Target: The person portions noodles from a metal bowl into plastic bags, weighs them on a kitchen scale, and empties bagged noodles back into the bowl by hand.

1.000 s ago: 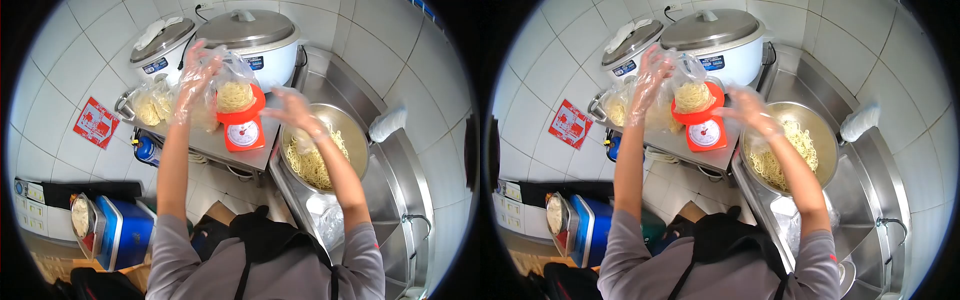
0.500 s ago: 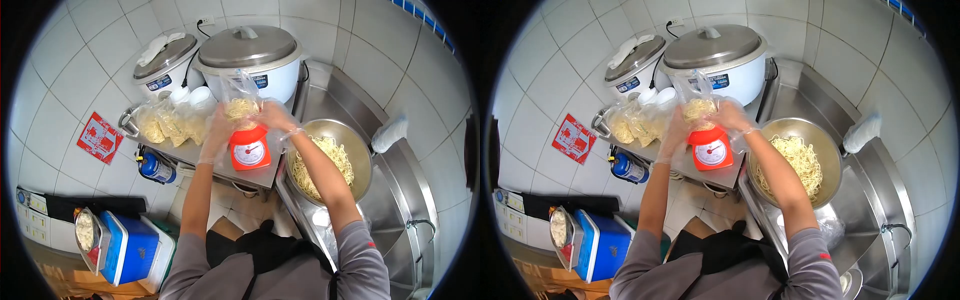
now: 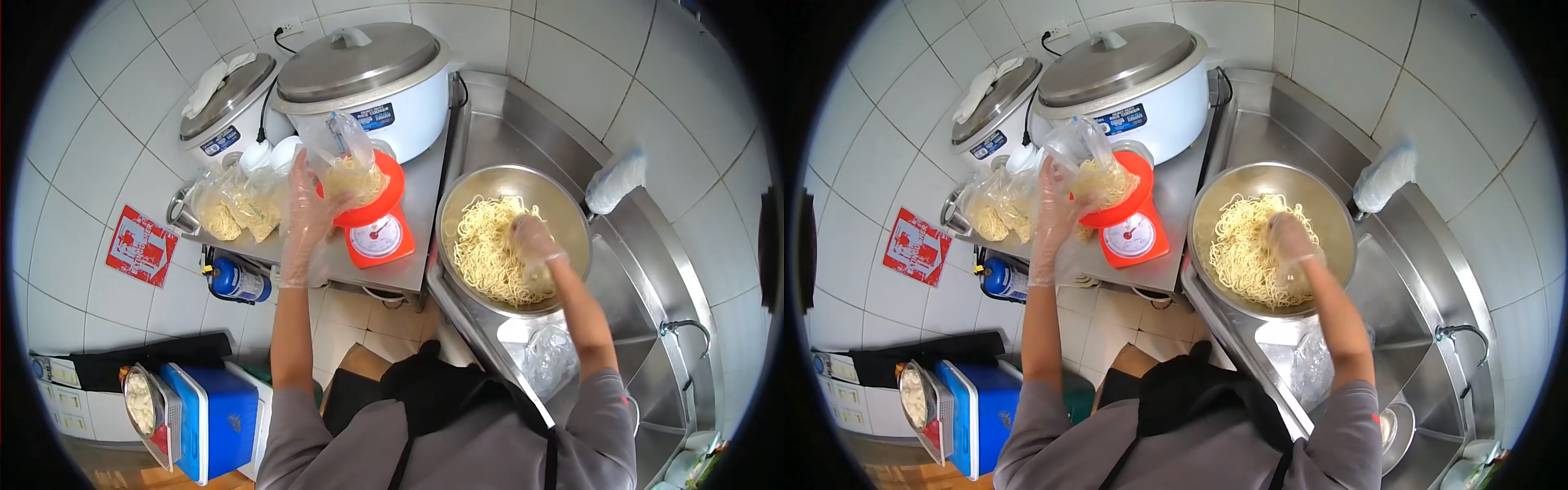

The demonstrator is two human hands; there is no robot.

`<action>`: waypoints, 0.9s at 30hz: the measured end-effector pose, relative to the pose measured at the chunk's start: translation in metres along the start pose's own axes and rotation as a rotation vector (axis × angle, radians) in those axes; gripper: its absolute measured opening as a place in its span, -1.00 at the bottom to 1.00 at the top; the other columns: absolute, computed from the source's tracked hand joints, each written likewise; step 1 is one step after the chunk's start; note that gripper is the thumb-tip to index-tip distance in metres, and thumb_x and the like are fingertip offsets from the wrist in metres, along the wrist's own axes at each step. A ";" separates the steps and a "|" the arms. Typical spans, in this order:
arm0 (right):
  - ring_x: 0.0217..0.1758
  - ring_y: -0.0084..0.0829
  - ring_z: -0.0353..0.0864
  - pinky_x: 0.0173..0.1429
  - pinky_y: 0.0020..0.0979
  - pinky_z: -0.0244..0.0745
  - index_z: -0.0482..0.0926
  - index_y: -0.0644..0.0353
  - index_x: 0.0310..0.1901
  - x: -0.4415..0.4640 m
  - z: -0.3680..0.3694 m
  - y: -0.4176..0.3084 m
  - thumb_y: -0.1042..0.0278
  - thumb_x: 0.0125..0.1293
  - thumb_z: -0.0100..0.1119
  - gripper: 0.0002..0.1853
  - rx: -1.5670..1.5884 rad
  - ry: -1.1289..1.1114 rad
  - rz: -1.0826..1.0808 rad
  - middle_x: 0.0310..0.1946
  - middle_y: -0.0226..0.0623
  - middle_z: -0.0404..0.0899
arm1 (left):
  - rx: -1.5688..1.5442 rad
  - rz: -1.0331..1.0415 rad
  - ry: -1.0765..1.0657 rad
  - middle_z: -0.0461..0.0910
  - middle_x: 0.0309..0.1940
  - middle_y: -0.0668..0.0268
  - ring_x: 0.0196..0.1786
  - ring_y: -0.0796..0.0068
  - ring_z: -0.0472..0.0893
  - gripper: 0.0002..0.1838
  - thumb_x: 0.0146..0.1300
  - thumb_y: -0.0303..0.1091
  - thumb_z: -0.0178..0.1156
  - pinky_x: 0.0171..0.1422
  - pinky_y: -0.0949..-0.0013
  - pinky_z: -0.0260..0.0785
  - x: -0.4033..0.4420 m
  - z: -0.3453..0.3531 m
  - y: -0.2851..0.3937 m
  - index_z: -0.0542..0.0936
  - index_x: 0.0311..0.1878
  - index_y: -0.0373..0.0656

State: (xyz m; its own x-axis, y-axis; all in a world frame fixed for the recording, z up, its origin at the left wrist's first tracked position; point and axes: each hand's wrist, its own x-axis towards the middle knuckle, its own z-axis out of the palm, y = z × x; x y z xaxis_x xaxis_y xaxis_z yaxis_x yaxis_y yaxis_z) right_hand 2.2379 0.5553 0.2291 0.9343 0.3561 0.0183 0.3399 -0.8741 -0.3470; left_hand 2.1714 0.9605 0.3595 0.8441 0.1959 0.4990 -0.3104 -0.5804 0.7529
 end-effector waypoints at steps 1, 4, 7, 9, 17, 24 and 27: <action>-0.38 -0.22 0.57 -0.23 -0.23 0.47 0.57 0.25 -0.30 0.007 -0.022 0.010 0.29 0.10 0.14 -0.79 0.162 -0.002 -0.015 -0.44 -0.04 0.56 | 0.097 0.030 0.004 0.19 0.21 0.00 0.27 0.18 0.26 0.05 -0.17 -0.54 0.40 0.32 0.24 0.18 -0.002 -0.001 0.007 -0.07 0.35 -0.30; -0.49 -0.36 0.52 -0.33 -0.36 0.45 0.58 0.26 -0.29 0.007 -0.126 -0.030 0.37 0.04 0.19 -0.80 0.182 0.065 0.002 -0.52 -0.17 0.57 | 0.211 0.065 0.054 0.17 0.22 -0.01 0.25 0.11 0.28 0.00 -0.15 -0.46 0.42 0.28 0.22 0.22 0.003 0.003 0.014 0.02 0.34 -0.31; -0.53 -0.51 0.50 -0.39 -0.45 0.42 0.60 0.27 -0.29 -0.001 -0.188 -0.043 0.43 0.03 0.19 -0.81 0.369 0.265 -0.039 -0.57 -0.30 0.56 | 0.047 -0.020 0.152 0.21 0.17 0.01 0.19 0.11 0.34 -0.02 -0.14 -0.49 0.40 0.22 0.23 0.28 0.006 0.016 0.003 0.03 0.35 -0.20; -0.54 -0.59 0.47 -0.42 -0.48 0.39 0.61 0.29 -0.30 -0.013 -0.235 -0.069 0.42 0.02 0.20 -0.81 0.471 0.336 0.097 -0.57 -0.35 0.55 | 0.040 -0.023 0.224 0.24 0.13 0.04 0.13 0.15 0.40 -0.05 -0.09 -0.51 0.37 0.15 0.25 0.33 0.006 0.017 0.017 0.04 0.36 -0.11; -0.43 -0.52 0.50 -0.29 -0.48 0.43 0.58 0.25 -0.15 -0.023 -0.364 -0.121 0.29 0.15 0.16 -0.72 0.306 0.759 -0.425 -0.46 -0.33 0.57 | 0.567 0.283 0.040 0.40 -0.16 0.15 -0.30 0.30 0.50 -0.44 0.00 -0.55 0.23 -0.20 0.33 0.37 0.015 -0.014 0.057 0.39 0.15 -0.07; -0.45 -0.57 0.47 -0.33 -0.47 0.40 0.57 0.27 -0.19 -0.017 -0.396 -0.169 0.33 0.15 0.15 -0.76 0.145 0.758 -0.477 -0.47 -0.36 0.54 | 0.555 0.119 -0.079 0.49 -0.15 0.06 -0.08 0.02 0.51 -0.73 0.20 -0.31 0.04 0.00 0.13 0.35 0.021 -0.026 0.055 0.49 -0.04 -0.11; -0.52 -0.63 0.41 -0.45 -0.53 0.34 0.52 0.38 -0.08 0.018 -0.356 -0.124 0.42 0.14 0.13 -0.69 0.066 0.485 -0.329 -0.50 -0.40 0.50 | 0.481 0.511 -0.028 0.49 -0.08 0.05 -0.03 0.06 0.48 -0.67 0.25 -0.26 -0.03 0.11 0.17 0.30 0.026 -0.025 0.017 0.47 0.00 -0.22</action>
State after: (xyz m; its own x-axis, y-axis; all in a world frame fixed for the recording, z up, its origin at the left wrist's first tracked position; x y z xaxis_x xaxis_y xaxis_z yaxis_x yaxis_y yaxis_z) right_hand 2.2508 0.5524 0.6065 0.7284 0.3998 0.5564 0.6277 -0.7149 -0.3081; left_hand 2.1766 0.9755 0.3958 0.6571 -0.2107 0.7237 -0.4483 -0.8811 0.1505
